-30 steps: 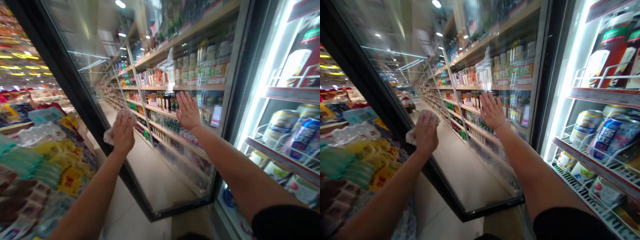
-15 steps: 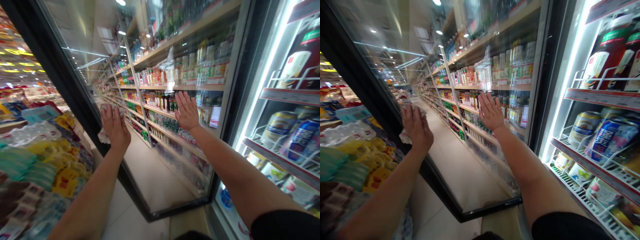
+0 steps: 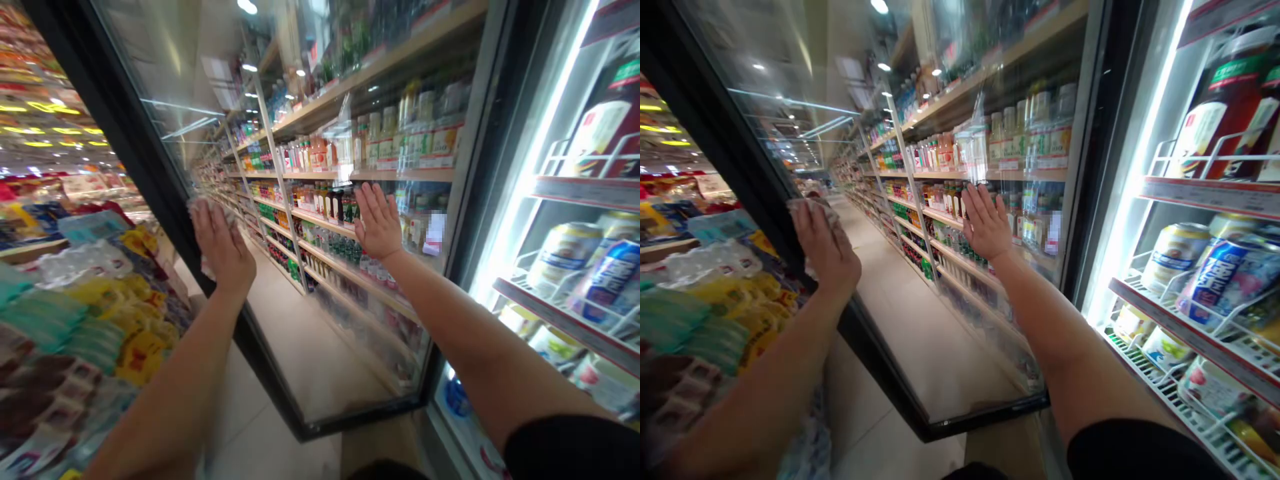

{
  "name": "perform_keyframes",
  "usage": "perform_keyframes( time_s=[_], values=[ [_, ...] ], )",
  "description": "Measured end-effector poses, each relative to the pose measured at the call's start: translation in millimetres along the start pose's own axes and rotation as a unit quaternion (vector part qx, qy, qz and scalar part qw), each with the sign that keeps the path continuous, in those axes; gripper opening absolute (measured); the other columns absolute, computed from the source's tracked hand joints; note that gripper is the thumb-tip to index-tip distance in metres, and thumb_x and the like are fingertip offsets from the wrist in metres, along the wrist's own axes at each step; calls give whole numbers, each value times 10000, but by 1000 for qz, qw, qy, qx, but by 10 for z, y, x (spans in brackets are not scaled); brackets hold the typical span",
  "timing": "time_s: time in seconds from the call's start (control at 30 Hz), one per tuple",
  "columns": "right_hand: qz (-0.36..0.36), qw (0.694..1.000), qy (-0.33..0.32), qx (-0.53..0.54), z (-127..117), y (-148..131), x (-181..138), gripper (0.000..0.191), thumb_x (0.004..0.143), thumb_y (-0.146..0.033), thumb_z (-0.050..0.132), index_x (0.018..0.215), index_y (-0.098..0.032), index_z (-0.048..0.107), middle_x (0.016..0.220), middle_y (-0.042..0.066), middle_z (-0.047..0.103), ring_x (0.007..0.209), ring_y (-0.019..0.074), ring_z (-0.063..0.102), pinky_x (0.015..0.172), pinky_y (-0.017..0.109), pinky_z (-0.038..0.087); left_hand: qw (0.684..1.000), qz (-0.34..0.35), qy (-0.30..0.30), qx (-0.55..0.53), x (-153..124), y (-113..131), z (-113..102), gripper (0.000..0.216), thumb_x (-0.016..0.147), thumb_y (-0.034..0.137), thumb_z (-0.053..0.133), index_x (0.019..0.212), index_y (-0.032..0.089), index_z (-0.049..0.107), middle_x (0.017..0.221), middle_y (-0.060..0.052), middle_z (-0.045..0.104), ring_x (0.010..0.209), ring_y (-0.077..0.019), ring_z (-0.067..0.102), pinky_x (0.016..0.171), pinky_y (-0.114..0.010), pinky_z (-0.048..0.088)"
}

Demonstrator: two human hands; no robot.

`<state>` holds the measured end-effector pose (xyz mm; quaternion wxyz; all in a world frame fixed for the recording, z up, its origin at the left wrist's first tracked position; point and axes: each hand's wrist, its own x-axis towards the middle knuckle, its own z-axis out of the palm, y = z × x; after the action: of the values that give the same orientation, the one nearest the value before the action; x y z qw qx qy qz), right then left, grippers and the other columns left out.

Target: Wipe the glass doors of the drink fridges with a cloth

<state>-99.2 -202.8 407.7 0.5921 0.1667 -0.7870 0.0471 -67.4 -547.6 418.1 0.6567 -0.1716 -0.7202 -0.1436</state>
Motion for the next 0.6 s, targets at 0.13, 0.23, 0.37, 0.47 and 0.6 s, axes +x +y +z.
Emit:
perform_keyframes(
  time_s=[0.13, 0.23, 0.37, 0.47, 0.6],
  values=[
    [1, 1000, -8, 0, -22, -2, 1, 626, 1064, -362, 317, 1658, -167, 334, 1715, 102, 360, 1627, 262, 233, 1328, 537, 170, 1000, -4, -25, 19, -437, 104, -30, 533, 1109, 302, 365, 1616, 137, 372, 1709, -165, 294, 1621, -334, 165, 1323, -624, 196],
    [0, 1000, -11, -2, -32, -4, 2, 629, 1061, -365, 317, 1657, -161, 336, 1717, 105, 356, 1629, 265, 226, 1327, 538, 172, 998, -2, -64, 15, -734, 243, -30, 522, 1096, 298, 381, 1606, 193, 409, 1688, -161, 347, 1622, -307, 170, 1329, -595, 220],
    [3, 1000, -8, 3, -24, -3, -5, 638, 1060, -369, 321, 1660, -151, 325, 1720, 112, 349, 1632, 268, 214, 1329, 537, 164, 996, -23, -80, -20, -285, 215, -31, 555, 1099, 359, 357, 1612, 152, 394, 1713, -165, 285, 1632, -294, 112, 1354, -580, 137],
    [5, 1000, -7, 11, -14, 2, -10, 635, 1062, -365, 326, 1660, -152, 326, 1717, 116, 355, 1629, 267, 227, 1329, 541, 166, 998, -13, -59, -22, 90, 148, -24, 584, 1109, 369, 300, 1640, 126, 325, 1755, -108, 177, 1634, -306, 62, 1365, -565, 90],
    [7, 1000, -11, 20, -18, 7, -10, 636, 1059, -368, 329, 1661, -163, 327, 1715, 113, 359, 1624, 274, 244, 1324, 555, 180, 992, 97, -73, -17, -117, 281, 23, 580, 1086, 235, 332, 1658, 153, 281, 1754, -95, 177, 1633, -280, 58, 1362, -552, 141]
  ],
)
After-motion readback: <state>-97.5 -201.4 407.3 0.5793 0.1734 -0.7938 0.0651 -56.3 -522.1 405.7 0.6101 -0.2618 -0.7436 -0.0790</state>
